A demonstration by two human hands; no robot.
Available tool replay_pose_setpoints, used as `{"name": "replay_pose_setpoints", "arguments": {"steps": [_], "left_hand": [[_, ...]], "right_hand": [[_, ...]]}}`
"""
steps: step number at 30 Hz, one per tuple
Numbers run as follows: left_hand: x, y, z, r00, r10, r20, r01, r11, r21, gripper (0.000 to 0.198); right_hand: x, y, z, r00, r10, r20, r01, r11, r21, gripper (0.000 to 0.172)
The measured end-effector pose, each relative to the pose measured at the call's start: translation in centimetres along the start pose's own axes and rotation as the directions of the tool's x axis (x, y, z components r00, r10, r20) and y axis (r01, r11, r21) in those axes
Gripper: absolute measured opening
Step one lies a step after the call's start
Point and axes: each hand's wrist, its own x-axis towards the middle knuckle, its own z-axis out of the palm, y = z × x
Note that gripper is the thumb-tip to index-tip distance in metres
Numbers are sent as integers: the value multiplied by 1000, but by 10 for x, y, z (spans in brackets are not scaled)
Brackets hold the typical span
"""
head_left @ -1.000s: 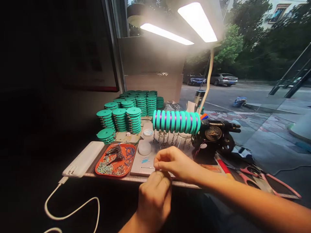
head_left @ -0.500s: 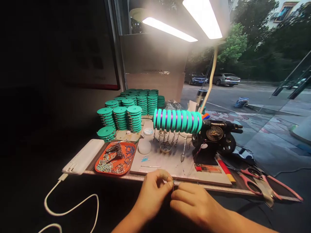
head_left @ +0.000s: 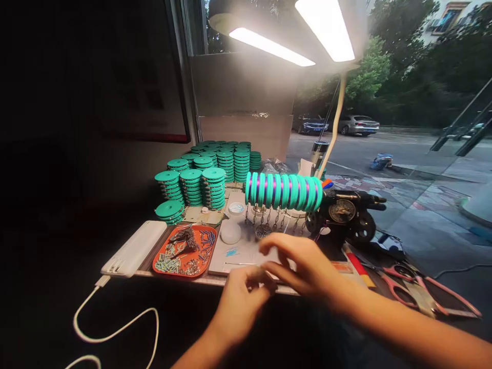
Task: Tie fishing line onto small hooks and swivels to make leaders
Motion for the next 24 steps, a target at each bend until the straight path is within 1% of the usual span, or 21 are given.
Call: {"name": "replay_pose_setpoints", "arguments": {"steps": [1,2,3,4,5,6,8,10,12,13,14,15,16,17,18,19,20,21,22,23,24], "left_hand": [[2,2,0,993,-113,39,117,987,-108,7],[4,4,0,976,-199,91,213,959,-186,11],[5,4,-1,962,-240,128,263,940,-218,14],[7,3,-1,957,-250,145,278,935,-220,17],[7,2,0,952,-261,163,293,928,-229,19],[7,0,0,950,-261,172,297,926,-232,20],[5,-2,2,960,-233,158,264,941,-212,19],[3,-5,4,979,-177,103,193,965,-176,16],[0,-10,5,1000,-17,3,17,998,-53,9],[-1,-13,4,990,140,-36,-136,987,81,6],[-2,-18,3,941,334,-46,-312,915,257,7],[-2,-23,1,847,532,-4,-473,756,452,12],[-2,-27,-1,719,692,64,-579,547,604,17],[-2,-31,-3,593,794,129,-612,342,713,22],[-2,-34,-5,484,855,185,-606,175,776,24],[-2,-36,-6,397,888,232,-581,48,812,26],[-2,-36,-7,346,897,275,-562,-36,826,27],[-2,-34,-6,334,892,305,-565,-70,822,27],[-3,-31,-6,368,879,303,-588,-32,808,25],[-3,-27,-4,461,851,252,-613,100,783,23],[-3,-22,-3,603,781,160,-612,325,721,20]], "right_hand": [[-13,3,-2,975,-213,-63,196,960,-199,13],[-24,6,-2,916,-398,-43,351,851,-390,20],[-34,9,-1,837,-547,17,471,704,-531,24],[-41,13,2,764,-641,78,540,568,-621,27],[-46,16,6,722,-682,117,571,492,-658,28],[-48,19,11,702,-701,125,581,463,-669,29],[-51,21,22,712,-696,92,570,496,-655,33],[-52,19,30,756,-650,77,565,590,-577,40],[-49,13,30,797,-601,63,571,715,-404,43],[-46,10,27,827,-559,60,552,786,-279,41],[-39,6,22,871,-489,53,491,859,-147,36],[-30,2,17,923,-380,52,382,924,-16,29],[-19,-1,11,971,-227,73,220,971,95,21],[-5,-4,6,995,-46,87,30,983,179,15],[9,-5,3,986,102,132,-131,962,239,12],[23,-6,2,975,156,159,-194,947,257,11],[34,-6,3,965,185,185,-230,937,262,11],[42,-6,5,960,188,209,-239,937,255,13],[46,-6,7,960,176,219,-228,944,239,14],[46,-6,9,961,172,218,-221,949,224,13],[41,-6,10,963,175,206,-219,952,214,8]]}}
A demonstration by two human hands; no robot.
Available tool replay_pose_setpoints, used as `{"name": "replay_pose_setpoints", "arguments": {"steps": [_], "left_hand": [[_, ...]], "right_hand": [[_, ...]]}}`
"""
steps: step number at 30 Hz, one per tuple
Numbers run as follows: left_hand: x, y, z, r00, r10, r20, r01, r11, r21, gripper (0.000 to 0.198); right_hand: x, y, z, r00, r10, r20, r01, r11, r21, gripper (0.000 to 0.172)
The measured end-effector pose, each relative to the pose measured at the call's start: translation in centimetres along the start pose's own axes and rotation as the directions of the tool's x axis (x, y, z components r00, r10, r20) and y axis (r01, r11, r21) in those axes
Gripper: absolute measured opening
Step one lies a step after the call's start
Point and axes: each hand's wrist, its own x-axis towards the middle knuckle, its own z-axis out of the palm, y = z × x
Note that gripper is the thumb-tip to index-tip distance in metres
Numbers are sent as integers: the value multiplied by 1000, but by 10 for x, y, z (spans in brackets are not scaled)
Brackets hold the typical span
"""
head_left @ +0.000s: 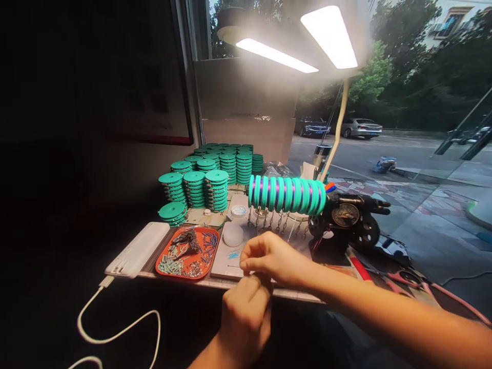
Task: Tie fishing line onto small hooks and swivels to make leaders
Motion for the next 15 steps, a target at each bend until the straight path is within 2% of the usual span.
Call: {"name": "replay_pose_setpoints", "arguments": {"steps": [1,2,3,4,5,6,7,8,9,11,13,14,15], "left_hand": [[4,3,-1,969,-233,86,246,946,-212,16],[8,5,-3,861,-454,228,508,757,-412,12],[12,6,-4,703,-587,402,700,467,-541,8],[15,6,-4,557,-620,553,791,194,-580,7],[18,6,-4,454,-599,660,821,-6,-571,10],[20,5,-4,402,-565,720,826,-116,-551,15],[20,4,-4,384,-543,747,829,-154,-538,19],[21,4,-3,386,-532,754,831,-154,-535,21],[20,3,-2,389,-525,757,829,-158,-536,24],[18,4,0,411,-529,742,824,-132,-551,24],[14,5,1,446,-555,702,814,-75,-576,20],[12,5,2,484,-581,654,801,-6,-598,17],[9,5,2,559,-606,567,775,139,-616,11]], "right_hand": [[-9,2,1,999,-29,-37,28,999,-32,3],[-20,6,0,990,-102,-96,92,990,-105,6],[-33,10,-1,968,-203,-148,170,963,-208,11],[-47,14,-2,899,-403,-170,306,858,-413,12],[-58,19,-2,810,-574,-118,403,691,-600,18],[-68,25,-2,723,-691,-13,464,500,-731,24],[-75,30,0,649,-755,87,495,333,-803,29],[-79,35,3,610,-778,153,509,235,-828,31],[-81,39,7,588,-788,181,513,191,-837,32],[-82,45,18,580,-799,156,509,206,-836,35],[-81,46,29,604,-788,121,524,277,-806,38],[-81,44,33,619,-778,107,546,329,-770,40],[-80,41,34,632,-770,86,581,398,-710,42]]}}
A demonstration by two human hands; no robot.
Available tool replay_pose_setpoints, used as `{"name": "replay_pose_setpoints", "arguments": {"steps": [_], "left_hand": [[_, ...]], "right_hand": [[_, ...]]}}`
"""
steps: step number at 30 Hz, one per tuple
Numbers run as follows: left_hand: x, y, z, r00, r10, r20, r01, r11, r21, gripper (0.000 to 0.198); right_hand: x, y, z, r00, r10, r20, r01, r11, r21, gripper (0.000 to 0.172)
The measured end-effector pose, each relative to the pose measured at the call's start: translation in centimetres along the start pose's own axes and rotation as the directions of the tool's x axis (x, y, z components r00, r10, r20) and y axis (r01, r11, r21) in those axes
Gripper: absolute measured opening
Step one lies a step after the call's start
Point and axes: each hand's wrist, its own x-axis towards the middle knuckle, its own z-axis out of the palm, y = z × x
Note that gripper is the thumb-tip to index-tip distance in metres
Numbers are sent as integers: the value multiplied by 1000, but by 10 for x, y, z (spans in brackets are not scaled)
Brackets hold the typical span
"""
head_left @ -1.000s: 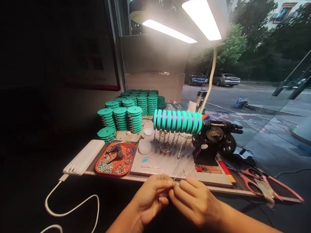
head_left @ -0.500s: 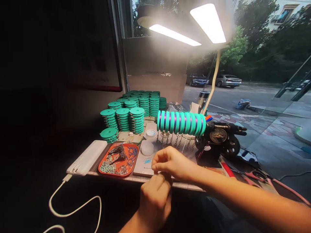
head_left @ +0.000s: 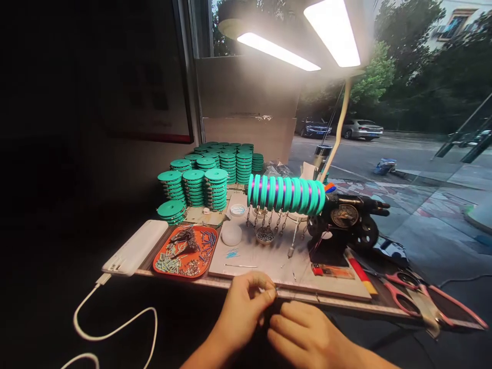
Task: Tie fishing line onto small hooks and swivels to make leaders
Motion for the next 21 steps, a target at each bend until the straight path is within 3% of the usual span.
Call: {"name": "replay_pose_setpoints", "arguments": {"steps": [1,2,3,4,5,7,8,10,11,12,13,14,15,16,17,18,19,21], "left_hand": [[-1,-3,-1,984,173,-30,-167,973,158,6],[-2,-6,-3,920,391,-19,-359,861,361,4],[-2,-9,-5,801,596,56,-516,641,568,10],[-3,-12,-7,661,733,161,-590,375,715,16],[-3,-14,-10,537,802,262,-589,134,797,20],[-2,-18,-13,385,852,355,-502,-129,855,25],[-1,-18,-14,344,859,379,-465,-194,864,26],[-1,-16,-14,321,854,410,-488,-222,844,26],[-2,-14,-13,331,840,431,-522,-218,825,26],[-2,-11,-11,370,824,428,-561,-170,810,26],[-3,-8,-9,453,809,374,-597,-37,801,24],[-3,-4,-7,592,765,254,-606,214,766,21],[-3,0,-5,755,647,107,-540,520,662,16],[-2,4,-4,903,429,-22,-373,810,452,10],[-1,8,-3,988,142,-64,-130,978,164,6],[0,10,-2,999,-26,-41,26,1000,-3,7],[1,12,-2,990,-144,4,143,982,-122,11],[3,13,-2,974,-219,67,227,955,-188,17]], "right_hand": [[5,0,-2,999,39,1,-39,992,121,42],[11,2,-5,994,107,6,-105,963,249,39],[19,6,-8,977,212,36,-210,903,375,35],[28,13,-11,934,341,103,-346,802,487,28],[39,21,-13,858,474,199,-497,665,557,21],[59,39,-12,665,622,414,-718,377,585,13],[68,47,-9,612,633,473,-760,306,573,12],[80,57,0,585,609,536,-790,276,547,12],[83,59,2,590,594,547,-792,296,534,13],[82,58,3,591,586,554,-795,309,521,13],[79,55,2,585,590,556,-801,315,509,12],[73,50,-2,598,606,524,-792,351,499,8],[65,46,-8,646,621,445,-757,443,481,7],[55,40,-14,720,612,328,-690,580,434,9],[44,35,-20,820,543,183,-571,750,333,12],[34,31,-25,915,398,64,-403,898,179,18],[24,27,-27,973,232,17,-232,972,25,23],[9,22,-26,999,-25,31,31,983,-182,31]]}}
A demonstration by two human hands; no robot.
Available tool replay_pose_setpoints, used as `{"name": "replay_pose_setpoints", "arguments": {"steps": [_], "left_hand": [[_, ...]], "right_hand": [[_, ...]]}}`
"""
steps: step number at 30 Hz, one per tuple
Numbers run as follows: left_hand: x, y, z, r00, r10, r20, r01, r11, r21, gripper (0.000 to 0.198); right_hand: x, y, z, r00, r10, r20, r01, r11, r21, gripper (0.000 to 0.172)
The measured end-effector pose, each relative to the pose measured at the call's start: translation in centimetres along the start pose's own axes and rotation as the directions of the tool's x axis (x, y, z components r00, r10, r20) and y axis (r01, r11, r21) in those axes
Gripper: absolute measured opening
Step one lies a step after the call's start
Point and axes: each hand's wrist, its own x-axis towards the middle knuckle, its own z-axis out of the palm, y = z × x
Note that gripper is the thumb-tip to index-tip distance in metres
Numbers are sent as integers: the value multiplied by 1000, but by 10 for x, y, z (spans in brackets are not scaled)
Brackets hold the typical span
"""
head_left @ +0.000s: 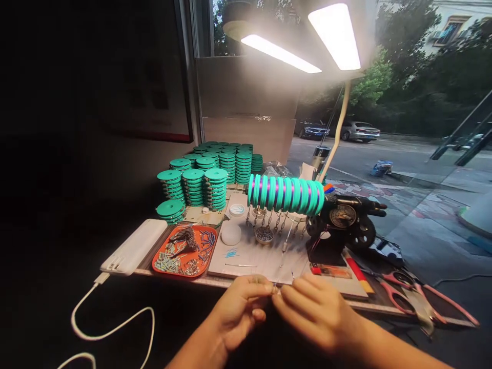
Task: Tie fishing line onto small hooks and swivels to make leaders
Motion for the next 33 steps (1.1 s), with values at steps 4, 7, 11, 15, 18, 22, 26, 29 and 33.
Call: {"name": "replay_pose_setpoints", "arguments": {"steps": [4,7,11,15,18,22,26,29,33], "left_hand": [[1,-6,0,998,-52,42,55,996,-73,25],[3,-11,0,999,-10,43,12,999,-42,22],[1,-13,1,966,259,3,-253,940,227,11],[-4,-19,-6,656,723,215,-558,273,784,15],[-1,-31,-15,343,830,439,-525,-218,823,24],[5,-35,-21,119,821,558,-413,-470,780,29],[-1,-22,-10,398,830,390,-606,-81,791,21],[-4,-9,-1,926,372,-57,-343,896,282,9],[1,-4,-1,999,-21,37,24,998,-66,18]], "right_hand": [[-12,-6,15,996,-83,-30,81,994,-73,31],[-17,-14,23,1000,14,-24,-14,1000,-14,36],[-20,-25,24,989,137,49,-144,968,207,43],[4,-13,8,929,293,226,-370,738,565,27],[36,13,4,671,515,534,-730,330,599,14],[67,36,25,562,486,669,-815,190,547,11],[64,30,28,567,471,676,-819,230,526,11],[40,15,8,705,552,445,-705,482,520,12],[2,-3,-1,998,68,-11,-67,997,40,28]]}}
